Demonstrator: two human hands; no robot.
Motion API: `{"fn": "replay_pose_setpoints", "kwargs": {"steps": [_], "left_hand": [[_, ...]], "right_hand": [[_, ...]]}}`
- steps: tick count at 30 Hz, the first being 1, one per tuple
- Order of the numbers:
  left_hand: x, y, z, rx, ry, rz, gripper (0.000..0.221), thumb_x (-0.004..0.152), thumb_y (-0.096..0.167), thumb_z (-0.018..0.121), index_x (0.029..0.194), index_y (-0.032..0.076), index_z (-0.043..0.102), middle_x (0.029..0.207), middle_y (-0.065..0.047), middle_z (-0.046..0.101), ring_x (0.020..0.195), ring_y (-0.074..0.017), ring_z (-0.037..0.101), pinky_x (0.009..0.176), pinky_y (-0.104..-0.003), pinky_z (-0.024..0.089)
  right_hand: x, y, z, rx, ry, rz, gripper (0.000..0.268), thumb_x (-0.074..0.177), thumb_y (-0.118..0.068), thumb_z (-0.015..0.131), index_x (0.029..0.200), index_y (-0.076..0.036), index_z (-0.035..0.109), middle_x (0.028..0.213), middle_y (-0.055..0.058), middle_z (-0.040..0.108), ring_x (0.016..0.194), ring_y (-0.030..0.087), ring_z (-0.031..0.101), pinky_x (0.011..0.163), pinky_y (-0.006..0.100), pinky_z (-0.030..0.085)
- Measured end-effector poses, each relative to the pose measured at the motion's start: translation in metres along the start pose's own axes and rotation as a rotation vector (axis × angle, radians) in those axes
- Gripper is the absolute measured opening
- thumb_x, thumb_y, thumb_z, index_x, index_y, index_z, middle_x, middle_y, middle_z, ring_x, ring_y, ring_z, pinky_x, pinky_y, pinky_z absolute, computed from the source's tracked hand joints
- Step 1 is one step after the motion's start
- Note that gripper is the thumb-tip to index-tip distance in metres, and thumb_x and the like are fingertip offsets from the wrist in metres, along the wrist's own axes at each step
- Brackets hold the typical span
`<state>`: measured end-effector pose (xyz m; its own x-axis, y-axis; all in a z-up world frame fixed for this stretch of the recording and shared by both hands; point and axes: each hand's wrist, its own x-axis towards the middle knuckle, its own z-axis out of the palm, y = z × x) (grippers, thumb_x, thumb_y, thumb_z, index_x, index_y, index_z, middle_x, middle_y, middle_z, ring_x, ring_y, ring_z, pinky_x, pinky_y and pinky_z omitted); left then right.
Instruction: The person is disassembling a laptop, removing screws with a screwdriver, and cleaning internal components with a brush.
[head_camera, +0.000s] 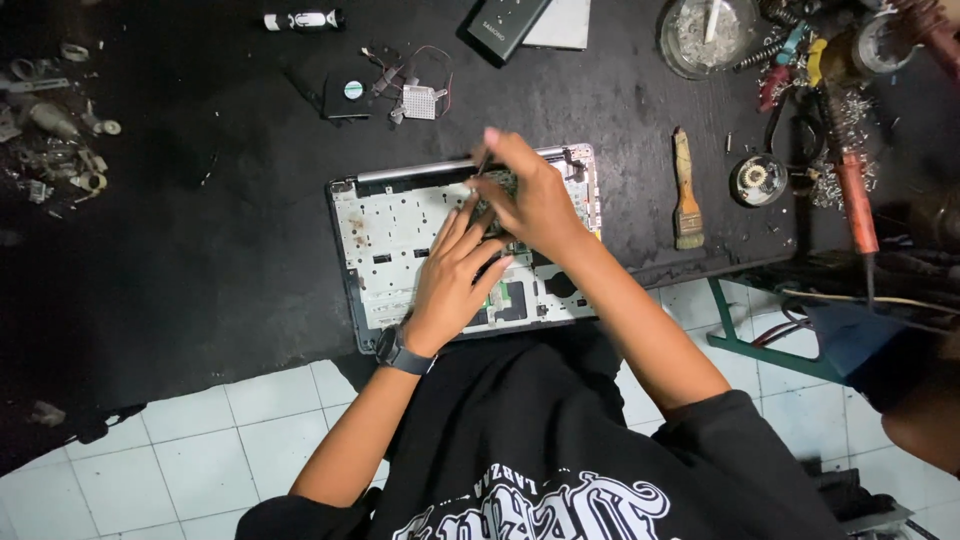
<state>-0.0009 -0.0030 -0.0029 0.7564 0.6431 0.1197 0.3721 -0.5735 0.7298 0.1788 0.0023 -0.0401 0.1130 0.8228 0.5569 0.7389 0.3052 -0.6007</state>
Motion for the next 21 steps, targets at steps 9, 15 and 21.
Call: {"fn": "replay_pose_setpoints", "kwargs": {"steps": [9,15,21], "left_hand": [[0.002,0.003,-0.004,0.012,0.003,-0.006,0.024,0.105,0.025,0.062,0.119,0.009,0.074,0.156,-0.013,0.050,0.154,-0.0314,0.027,0.129,-0.046,0.019],[0.000,-0.002,0.001,-0.005,0.012,-0.002,0.023,0.105,0.023,0.062,0.118,0.008,0.075,0.152,-0.016,0.054,0.153,-0.0340,0.028,0.128,-0.047,0.020],[0.000,-0.006,0.002,0.031,-0.009,0.003,0.021,0.104,0.028,0.063,0.116,0.014,0.074,0.150,-0.011,0.057,0.152,-0.0338,0.031,0.128,-0.048,0.023]], "right_hand": [[0.018,-0.019,-0.007,0.261,-0.024,0.115,0.042,0.096,0.004,0.072,0.135,-0.003,0.060,0.105,0.017,0.070,0.097,0.043,0.072,0.083,0.049,0.058],[0.015,-0.013,-0.005,0.201,-0.041,0.122,0.048,0.089,-0.001,0.082,0.132,-0.002,0.061,0.112,0.016,0.071,0.108,0.040,0.070,0.092,0.048,0.055],[-0.008,0.004,0.012,-0.074,-0.019,-0.007,0.033,0.101,-0.015,0.070,0.130,-0.007,0.058,0.084,0.012,0.057,0.075,0.037,0.064,0.062,0.047,0.053]]}}
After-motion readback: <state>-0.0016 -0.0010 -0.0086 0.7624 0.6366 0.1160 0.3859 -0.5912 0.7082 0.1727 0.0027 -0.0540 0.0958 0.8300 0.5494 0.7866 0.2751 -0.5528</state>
